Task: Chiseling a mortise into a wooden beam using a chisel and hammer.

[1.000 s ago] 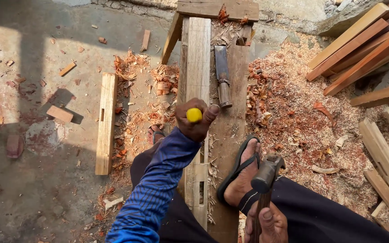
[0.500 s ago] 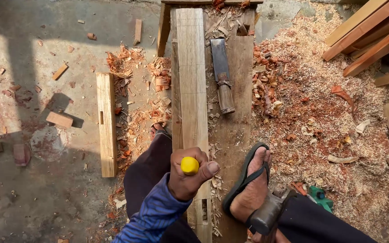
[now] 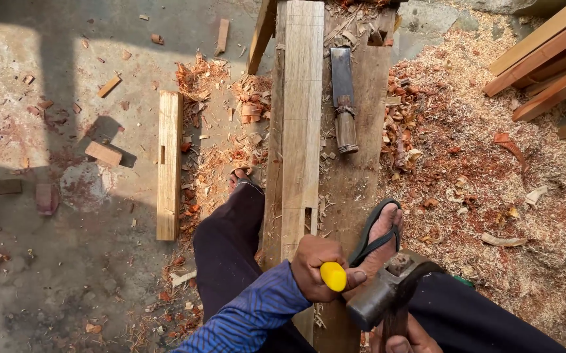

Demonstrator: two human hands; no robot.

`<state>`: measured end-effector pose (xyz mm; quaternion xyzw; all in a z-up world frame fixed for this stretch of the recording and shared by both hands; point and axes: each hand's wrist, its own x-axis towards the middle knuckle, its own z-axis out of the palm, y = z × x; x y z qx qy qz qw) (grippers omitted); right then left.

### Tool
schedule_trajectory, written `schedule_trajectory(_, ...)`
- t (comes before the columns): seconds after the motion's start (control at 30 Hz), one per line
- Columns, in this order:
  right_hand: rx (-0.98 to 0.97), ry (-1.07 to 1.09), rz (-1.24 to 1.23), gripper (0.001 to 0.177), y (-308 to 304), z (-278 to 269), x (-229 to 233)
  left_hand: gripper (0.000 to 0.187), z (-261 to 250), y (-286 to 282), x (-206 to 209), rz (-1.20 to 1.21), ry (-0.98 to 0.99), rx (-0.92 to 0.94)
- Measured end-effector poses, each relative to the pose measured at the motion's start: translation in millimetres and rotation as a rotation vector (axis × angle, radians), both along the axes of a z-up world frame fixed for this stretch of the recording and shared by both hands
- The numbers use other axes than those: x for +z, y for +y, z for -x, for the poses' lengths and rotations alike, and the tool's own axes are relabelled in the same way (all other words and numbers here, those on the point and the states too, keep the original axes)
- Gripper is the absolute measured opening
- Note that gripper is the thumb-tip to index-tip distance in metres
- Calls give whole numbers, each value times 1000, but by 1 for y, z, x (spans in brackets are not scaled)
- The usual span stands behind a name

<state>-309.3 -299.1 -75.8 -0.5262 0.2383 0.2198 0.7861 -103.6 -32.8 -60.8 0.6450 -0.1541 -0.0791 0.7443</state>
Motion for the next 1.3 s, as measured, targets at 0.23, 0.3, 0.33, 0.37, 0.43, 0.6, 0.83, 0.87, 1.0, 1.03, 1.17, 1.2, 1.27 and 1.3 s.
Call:
schedule_trajectory(0.23, 175, -163, 558, 46, 52, -50, 52, 32, 0, -4, -51, 16, -262, -24)
schedule_trajectory(0.3, 228, 365, 365, 55, 70, -73, 60, 33, -26, 0, -28, -8, 74, 188)
schedule_trajectory(0.33, 235, 370, 370, 55, 71, -74, 69, 33, -42, 4, -23, -4, 81, 195)
schedule_trajectory(0.37, 93, 397, 325, 53, 71, -77, 77, 34, -59, 8, -18, -43, -100, 312)
schedule_trajectory(0.43, -83, 417, 273, 56, 79, -79, 85, 35, -92, 16, 4, -77, -290, 396)
schedule_trajectory(0.6, -268, 51, 305, 54, 81, -83, 84, 25, -100, 23, 103, 75, -179, 358)
schedule_trajectory(0.83, -231, 274, 308, 32, 106, -111, -14, 31, -27, 32, 90, 97, -148, 233)
schedule_trajectory(0.87, -233, 279, 333, 31, 108, -113, -38, 23, -15, 35, 83, 94, -166, 229)
schedule_trajectory(1.0, -264, 224, 357, 28, 112, -127, -121, 22, 36, 40, 55, 133, -86, 209)
schedule_trajectory(1.03, -272, 219, 358, 28, 115, -131, -136, 22, 45, 39, 56, 137, -91, 201)
schedule_trajectory(1.17, -241, 49, 485, 30, 112, -146, -179, 31, 74, 30, 63, -31, -243, 118)
schedule_trajectory(1.2, -198, -19, 580, 32, 110, -147, -186, 36, 80, 29, 65, -83, -290, 65)
schedule_trajectory(1.27, -125, -158, 788, 36, 98, -142, -191, 41, 90, 25, 59, -128, -334, 20)
schedule_trajectory(1.3, -38, -297, 989, 40, 91, -140, -193, 47, 95, 22, 57, -179, -375, -18)
